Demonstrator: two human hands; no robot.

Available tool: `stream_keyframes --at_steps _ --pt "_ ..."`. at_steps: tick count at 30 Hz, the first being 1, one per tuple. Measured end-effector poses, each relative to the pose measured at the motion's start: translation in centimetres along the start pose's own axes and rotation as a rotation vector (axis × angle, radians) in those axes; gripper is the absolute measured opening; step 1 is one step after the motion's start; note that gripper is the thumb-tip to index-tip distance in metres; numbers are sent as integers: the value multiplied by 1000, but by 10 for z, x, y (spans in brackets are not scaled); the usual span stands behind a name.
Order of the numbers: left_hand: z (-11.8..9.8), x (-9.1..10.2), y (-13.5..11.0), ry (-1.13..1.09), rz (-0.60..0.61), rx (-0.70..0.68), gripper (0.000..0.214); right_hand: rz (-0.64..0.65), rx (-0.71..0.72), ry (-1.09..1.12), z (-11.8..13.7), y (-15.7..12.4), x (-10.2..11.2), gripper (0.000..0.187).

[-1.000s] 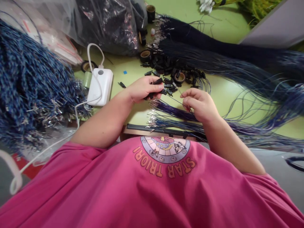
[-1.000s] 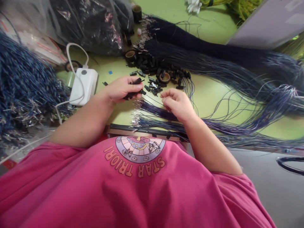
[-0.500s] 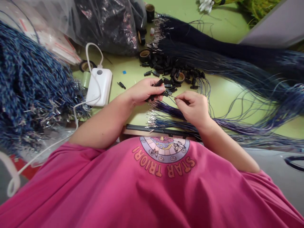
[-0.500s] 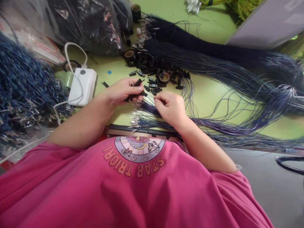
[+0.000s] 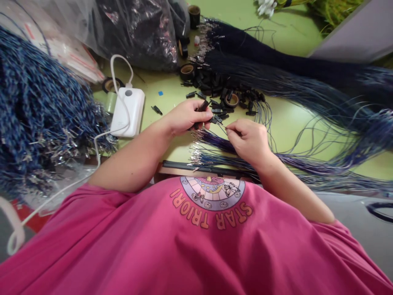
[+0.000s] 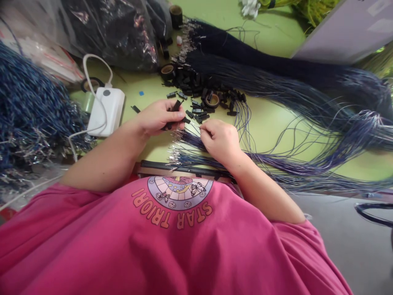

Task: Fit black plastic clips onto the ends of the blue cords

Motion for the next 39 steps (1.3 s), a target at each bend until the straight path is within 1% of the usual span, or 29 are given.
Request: stream_keyframes --at_steps 8,12,15,21,28,31,33,36,37,38,39 --pt "2 -1 0 18 37 -18 14 20 -23 6 -2 0 -2 24" --pt "0 -9 -2 75 86 -18 13 82 -16 -30 1 1 -10 25" --pt "-1 -15 -4 129 125 -11 13 102 -27 -43 1 3 -15 24" --pt "-1 -16 -4 154 124 -5 14 117 -80 23 -3 6 -19 20" --pt "-2 -16 -4 202 136 -29 16 157 -99 2 -1 9 -22 21" --pt "0 -15 -3 177 106 -13 16 166 -142 71 -8 12 -22 20" --pt "3 -12 -2 130 49 3 17 190 -179 121 -14 12 -22 21" --pt "6 -4 1 46 -64 12 19 332 -174 104 -17 7 -25 23" --pt "7 -2 1 27 -84 14 20 375 -163 90 -18 6 -23 22" --pt "7 -1 2 13 -95 16 22 383 -161 84 -20 6 -18 21" --pt "7 1 3 -1 -99 16 23 344 -175 92 -26 9 -8 21"
Point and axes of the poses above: each hand's wrist, its own y-axis towards the middle knuckle, its own x-axis out of the back of the hand, z = x × y, the point moved 8 cm from there along y, towards the middle knuckle, and after that the axes turned 9 degrees about -x, right-handed, at the moved point
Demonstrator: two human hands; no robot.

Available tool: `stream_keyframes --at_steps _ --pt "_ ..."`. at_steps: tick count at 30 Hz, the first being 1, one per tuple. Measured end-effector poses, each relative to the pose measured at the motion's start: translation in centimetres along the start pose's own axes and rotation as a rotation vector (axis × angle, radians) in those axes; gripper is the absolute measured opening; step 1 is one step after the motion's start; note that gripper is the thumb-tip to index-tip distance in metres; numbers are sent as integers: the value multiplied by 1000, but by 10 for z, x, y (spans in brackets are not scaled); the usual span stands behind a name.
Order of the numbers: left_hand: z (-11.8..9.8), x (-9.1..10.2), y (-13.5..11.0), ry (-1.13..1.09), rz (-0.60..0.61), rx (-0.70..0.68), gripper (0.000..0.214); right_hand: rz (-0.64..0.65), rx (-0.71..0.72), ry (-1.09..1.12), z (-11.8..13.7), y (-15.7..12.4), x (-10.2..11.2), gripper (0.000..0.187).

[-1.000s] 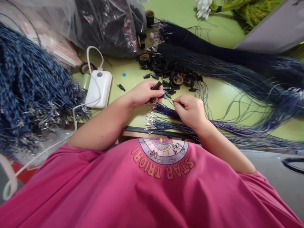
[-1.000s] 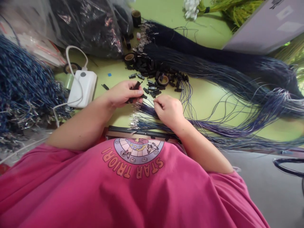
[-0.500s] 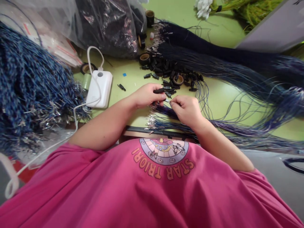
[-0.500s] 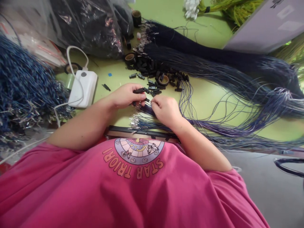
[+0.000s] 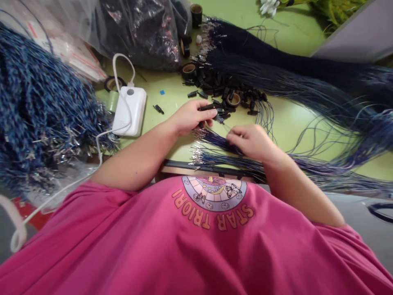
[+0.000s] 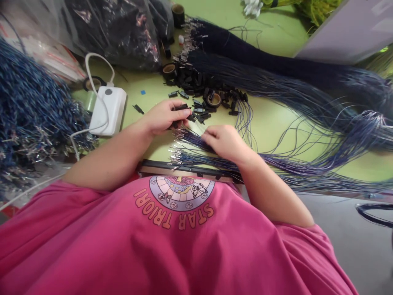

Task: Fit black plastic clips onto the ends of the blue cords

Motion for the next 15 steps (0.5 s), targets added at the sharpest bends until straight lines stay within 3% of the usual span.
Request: stream_keyframes --at_steps 3,5,6,9,12,15 --pt "-3 6 2 -97 -29 2 23 -326 -113 84 -34 5 55 23" --pt "-3 8 3 -221 -46 24 21 -470 -231 3 -65 12 82 30" --pt "-3 8 3 -283 -47 49 24 -515 -269 -114 -77 17 91 34" --pt "2 7 3 -388 -37 154 41 -491 -369 -363 -103 30 97 46" --pt "8 9 4 -436 -52 238 36 -489 -411 -482 -95 26 92 54" --pt "12 10 4 -588 -78 297 22 -480 -231 -564 -45 10 71 31"
Point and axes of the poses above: each hand's wrist, its own y-axis towards the middle knuckle, its own x-axis out of the back of the hand, z = x × y, the point moved 8 cm from there along y, towards the middle knuckle, and after that the axes turned 9 degrees about -x, right-handed, at the moved point
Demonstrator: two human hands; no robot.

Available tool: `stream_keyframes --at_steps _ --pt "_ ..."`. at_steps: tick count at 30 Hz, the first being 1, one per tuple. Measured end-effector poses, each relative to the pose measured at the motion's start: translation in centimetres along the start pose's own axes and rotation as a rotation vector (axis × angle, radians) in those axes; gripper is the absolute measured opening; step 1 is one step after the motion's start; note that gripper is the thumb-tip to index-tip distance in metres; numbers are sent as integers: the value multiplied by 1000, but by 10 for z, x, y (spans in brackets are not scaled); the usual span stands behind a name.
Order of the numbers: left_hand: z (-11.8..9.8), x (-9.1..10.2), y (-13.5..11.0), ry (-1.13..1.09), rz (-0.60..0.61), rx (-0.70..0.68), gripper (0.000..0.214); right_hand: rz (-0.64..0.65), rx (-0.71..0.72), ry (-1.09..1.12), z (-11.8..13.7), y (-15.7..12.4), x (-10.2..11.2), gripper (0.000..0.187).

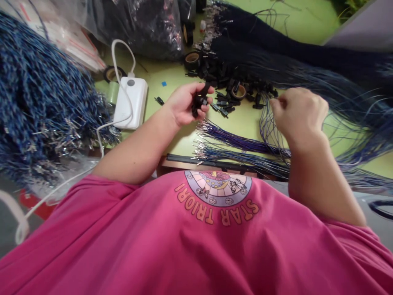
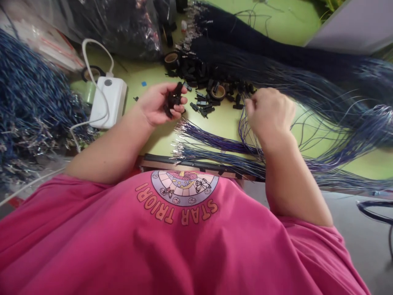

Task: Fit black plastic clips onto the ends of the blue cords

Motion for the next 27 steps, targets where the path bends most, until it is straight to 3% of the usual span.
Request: stream_keyframes --at_steps 2,4,6,10,14,21,24,27 --pt "0 3 0 -84 -27 18 19 99 257 57 47 -31 0 21" --pt "-1 6 0 -116 -68 9 18 349 525 78 90 -69 -18 20" --pt "-4 7 -1 -114 -88 -18 17 469 608 7 112 -94 -35 20" --pt "-10 3 -4 -9 -49 -100 21 458 598 -45 123 -105 -54 23" --pt "-12 -1 -6 12 -2 -142 23 476 586 23 120 -99 -54 21" --pt "-7 -12 -12 -43 126 -106 10 633 415 497 105 -85 -36 8" --pt "-4 -18 -14 46 177 -120 6 743 372 716 104 -88 -33 21" --pt "1 -22 -14 163 192 -135 11 663 310 787 100 -82 -28 20"
Point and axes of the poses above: each hand's wrist, its own y-axis towards the middle knuckle, its own x-axis out of the back of the hand, z = x × y, the point moved 8 cm from there along y, towards the middle knuckle, and after that the axes turned 9 degrees about -x, right-handed, at the moved point
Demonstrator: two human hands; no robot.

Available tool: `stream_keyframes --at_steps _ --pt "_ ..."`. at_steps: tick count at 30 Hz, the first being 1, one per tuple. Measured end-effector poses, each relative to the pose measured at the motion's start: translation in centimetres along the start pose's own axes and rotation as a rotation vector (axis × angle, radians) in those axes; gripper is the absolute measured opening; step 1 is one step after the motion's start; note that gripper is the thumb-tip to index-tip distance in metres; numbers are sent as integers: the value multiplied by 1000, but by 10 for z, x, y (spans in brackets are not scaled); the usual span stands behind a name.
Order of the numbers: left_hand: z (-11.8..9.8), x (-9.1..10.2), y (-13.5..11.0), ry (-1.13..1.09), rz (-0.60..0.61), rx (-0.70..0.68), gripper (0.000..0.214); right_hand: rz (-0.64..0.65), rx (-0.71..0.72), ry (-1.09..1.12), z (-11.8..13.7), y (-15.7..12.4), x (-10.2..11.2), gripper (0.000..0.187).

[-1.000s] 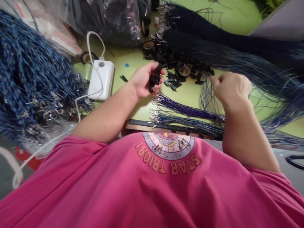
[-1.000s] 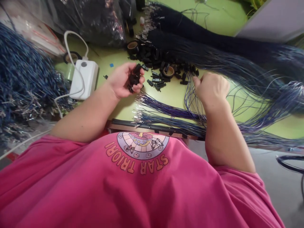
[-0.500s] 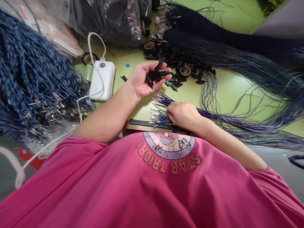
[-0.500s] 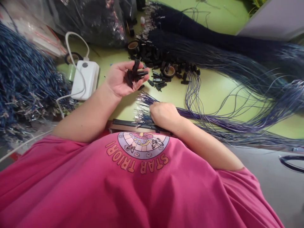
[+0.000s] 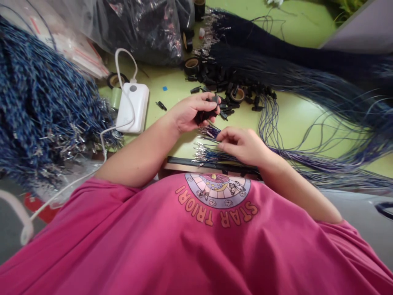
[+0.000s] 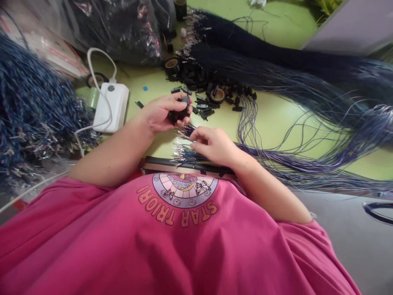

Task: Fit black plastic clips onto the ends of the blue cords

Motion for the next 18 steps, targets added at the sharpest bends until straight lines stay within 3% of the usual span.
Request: stream_keyframes --at_steps 3,6,18 --pt "2 0 0 130 -6 -22 16 -267 -28 -13 -3 0 23 16" --pt "2 0 -1 210 -15 -47 17 -439 -32 -82 -3 -3 38 17" --pt "4 -7 -4 170 46 -16 12 -526 -41 -124 -5 -7 44 17"
Point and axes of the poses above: each hand's wrist, its own y-axis towards the middle knuckle, its own x-axis out of the back of the hand, z = x × y, the point moved 8 cm from there along y, towards the middle knuckle, and after that the axes turned 9 degrees about -x, right-handed, at the moved point
